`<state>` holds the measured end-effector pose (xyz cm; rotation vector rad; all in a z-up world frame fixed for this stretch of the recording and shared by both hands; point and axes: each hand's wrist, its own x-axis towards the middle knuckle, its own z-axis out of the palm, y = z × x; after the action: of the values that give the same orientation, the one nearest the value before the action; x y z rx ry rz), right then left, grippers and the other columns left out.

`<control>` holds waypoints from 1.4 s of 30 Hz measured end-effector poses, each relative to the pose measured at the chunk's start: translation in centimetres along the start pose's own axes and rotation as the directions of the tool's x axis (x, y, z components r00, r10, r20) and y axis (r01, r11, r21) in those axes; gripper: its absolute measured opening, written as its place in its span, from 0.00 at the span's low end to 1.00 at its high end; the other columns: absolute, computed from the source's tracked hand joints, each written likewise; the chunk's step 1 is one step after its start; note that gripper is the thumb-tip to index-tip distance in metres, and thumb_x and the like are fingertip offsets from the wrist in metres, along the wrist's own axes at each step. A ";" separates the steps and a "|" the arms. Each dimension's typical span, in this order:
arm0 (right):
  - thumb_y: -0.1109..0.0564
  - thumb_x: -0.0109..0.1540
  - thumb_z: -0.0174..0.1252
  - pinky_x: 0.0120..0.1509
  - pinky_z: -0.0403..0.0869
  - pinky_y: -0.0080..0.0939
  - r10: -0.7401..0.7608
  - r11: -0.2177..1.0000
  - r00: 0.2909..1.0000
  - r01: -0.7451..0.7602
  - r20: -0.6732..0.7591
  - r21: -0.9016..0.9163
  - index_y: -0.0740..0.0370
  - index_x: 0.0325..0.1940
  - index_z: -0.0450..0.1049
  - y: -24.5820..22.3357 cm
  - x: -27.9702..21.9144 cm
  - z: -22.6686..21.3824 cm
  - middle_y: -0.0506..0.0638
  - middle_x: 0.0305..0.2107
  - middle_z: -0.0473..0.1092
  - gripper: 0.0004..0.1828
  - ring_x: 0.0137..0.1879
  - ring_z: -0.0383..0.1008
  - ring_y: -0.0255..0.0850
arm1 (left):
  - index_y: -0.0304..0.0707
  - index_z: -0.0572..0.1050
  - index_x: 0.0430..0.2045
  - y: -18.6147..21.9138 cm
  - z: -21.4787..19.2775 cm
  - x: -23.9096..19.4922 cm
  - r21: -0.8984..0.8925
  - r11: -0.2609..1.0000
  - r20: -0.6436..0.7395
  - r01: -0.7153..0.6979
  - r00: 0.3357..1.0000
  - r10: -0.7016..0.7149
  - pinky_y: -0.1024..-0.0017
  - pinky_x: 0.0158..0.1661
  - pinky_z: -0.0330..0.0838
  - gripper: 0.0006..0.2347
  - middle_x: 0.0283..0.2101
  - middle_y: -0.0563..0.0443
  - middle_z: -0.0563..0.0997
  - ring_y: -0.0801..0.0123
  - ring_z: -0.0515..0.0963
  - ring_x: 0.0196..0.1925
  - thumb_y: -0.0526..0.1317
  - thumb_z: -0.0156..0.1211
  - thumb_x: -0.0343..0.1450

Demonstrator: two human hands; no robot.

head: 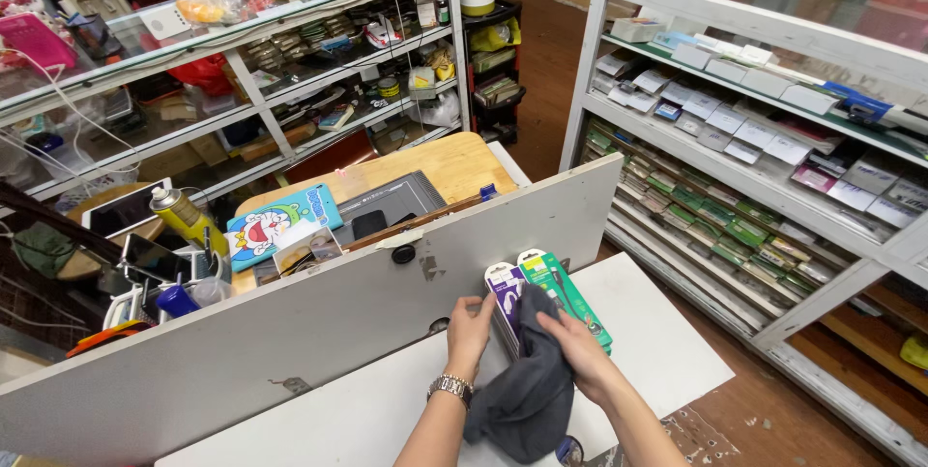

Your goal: The person wipes the surfaces of several small product boxes with a dark cloth on a counter, then places them back on a glass shelf. The person handles black and purple boxes, wiping each one individually before restacking them.

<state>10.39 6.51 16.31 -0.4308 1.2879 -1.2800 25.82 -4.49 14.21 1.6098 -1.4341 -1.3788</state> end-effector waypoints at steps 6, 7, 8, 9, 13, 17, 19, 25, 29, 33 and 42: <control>0.47 0.68 0.48 0.52 0.78 0.45 0.025 0.858 0.997 0.019 -0.077 0.514 0.67 0.53 0.75 -0.1 1.4 -6.6 0.57 0.44 0.77 0.21 0.45 0.78 0.44 | 0.34 0.67 0.49 -3.9 4.5 0.8 -0.015 0.990 0.149 0.137 0.980 -0.133 0.68 0.33 0.84 0.28 0.43 0.43 0.81 0.64 0.87 0.39 0.46 0.76 0.61; 0.48 0.69 0.47 0.53 0.78 0.45 0.009 0.835 0.996 0.039 -0.084 0.549 0.66 0.52 0.75 0.1 1.7 -7.4 0.56 0.44 0.77 0.20 0.45 0.78 0.44 | 0.35 0.67 0.48 -4.7 4.6 1.3 -0.085 0.985 0.156 0.151 0.978 -0.136 0.68 0.33 0.83 0.27 0.41 0.43 0.82 0.64 0.87 0.38 0.44 0.76 0.61; 0.48 0.69 0.47 0.53 0.78 0.46 0.022 0.820 0.997 0.024 -0.072 0.572 0.66 0.51 0.75 0.1 1.9 -8.0 0.56 0.43 0.77 0.20 0.45 0.78 0.44 | 0.35 0.66 0.47 -5.4 4.7 1.7 -0.155 0.974 0.163 0.165 0.977 -0.139 0.69 0.34 0.82 0.25 0.40 0.42 0.83 0.64 0.86 0.36 0.42 0.75 0.62; 0.47 0.69 0.47 0.53 0.78 0.46 0.040 0.802 0.998 0.002 -0.056 0.597 0.66 0.50 0.75 0.4 2.0 -8.1 0.56 0.42 0.78 0.20 0.45 0.78 0.44 | 0.34 0.68 0.47 -6.1 4.5 2.0 -0.219 0.965 0.182 0.147 0.977 -0.108 0.69 0.35 0.79 0.23 0.40 0.42 0.83 0.65 0.84 0.36 0.41 0.73 0.63; 0.46 0.70 0.47 0.64 0.73 0.50 -0.051 0.851 0.992 0.105 -0.118 0.515 0.69 0.60 0.71 1.1 1.8 -4.8 0.59 0.51 0.74 0.25 0.55 0.74 0.48 | 0.32 0.69 0.46 -7.2 3.4 1.7 -0.538 0.834 0.263 0.123 0.964 0.028 0.68 0.44 0.75 0.16 0.44 0.42 0.80 0.67 0.80 0.41 0.36 0.65 0.68; 0.45 0.71 0.48 0.76 0.57 0.44 -0.253 0.949 0.965 0.234 -0.068 -0.211 0.57 0.77 0.49 1.1 1.2 3.7 0.53 0.63 0.63 0.33 0.69 0.62 0.42 | 0.38 0.68 0.51 -6.1 1.3 -1.1 -0.643 0.766 0.267 0.000 0.937 0.224 0.69 0.56 0.72 0.14 0.54 0.45 0.77 0.67 0.78 0.55 0.37 0.56 0.71; 0.44 0.69 0.45 0.73 0.60 0.48 -0.290 0.588 0.957 0.202 0.029 -0.783 0.44 0.84 0.45 1.4 -0.5 7.0 0.60 0.56 0.66 0.39 0.61 0.65 0.52 | 0.42 0.70 0.56 -4.8 -0.4 -2.4 -0.797 0.579 0.293 0.171 0.948 0.124 0.69 0.56 0.72 0.18 0.59 0.51 0.78 0.69 0.78 0.58 0.47 0.46 0.74; 0.52 0.61 0.58 0.65 0.60 0.58 -0.717 -0.237 0.428 0.593 0.551 -0.769 0.59 0.63 0.69 4.7 -4.2 11.9 0.57 0.50 0.69 0.26 0.59 0.65 0.55 | 0.38 0.73 0.56 -3.4 -6.4 -3.5 -0.860 0.467 0.296 0.204 0.946 0.132 0.66 0.56 0.73 0.22 0.55 0.48 0.80 0.64 0.80 0.55 0.53 0.41 0.76; 0.58 0.56 0.61 0.62 0.62 0.56 -0.690 -0.259 0.383 0.662 0.614 -0.704 0.63 0.57 0.73 7.5 -5.1 12.0 0.55 0.45 0.71 0.24 0.56 0.68 0.52 | 0.40 0.76 0.50 -5.4 -8.7 -3.0 -0.826 0.536 0.224 0.173 0.974 0.032 0.68 0.54 0.74 0.16 0.48 0.53 0.82 0.69 0.81 0.51 0.48 0.48 0.75; 0.60 0.54 0.63 0.61 0.63 0.55 -0.649 -0.225 0.392 0.720 0.652 -0.656 0.62 0.53 0.74 9.8 -5.8 11.6 0.53 0.40 0.70 0.22 0.53 0.69 0.50 | 0.37 0.77 0.41 -7.3 -11.3 -2.2 -0.825 0.505 0.298 0.252 0.954 0.011 0.67 0.50 0.74 0.14 0.41 0.51 0.82 0.67 0.80 0.45 0.47 0.50 0.74; 0.65 0.55 0.58 0.52 0.72 0.42 -0.620 0.423 0.768 0.499 0.161 -0.756 0.59 0.48 0.73 10.7 -3.5 10.8 0.53 0.37 0.72 0.17 0.48 0.75 0.50 | 0.42 0.74 0.46 -8.3 -16.7 -5.4 -0.773 0.614 0.217 0.163 0.976 0.013 0.61 0.53 0.73 0.11 0.44 0.55 0.83 0.69 0.80 0.50 0.36 0.49 0.71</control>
<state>25.34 8.76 12.45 -1.5441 1.8990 -1.2326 44.87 -0.69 13.48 0.9487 -0.6369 -1.9050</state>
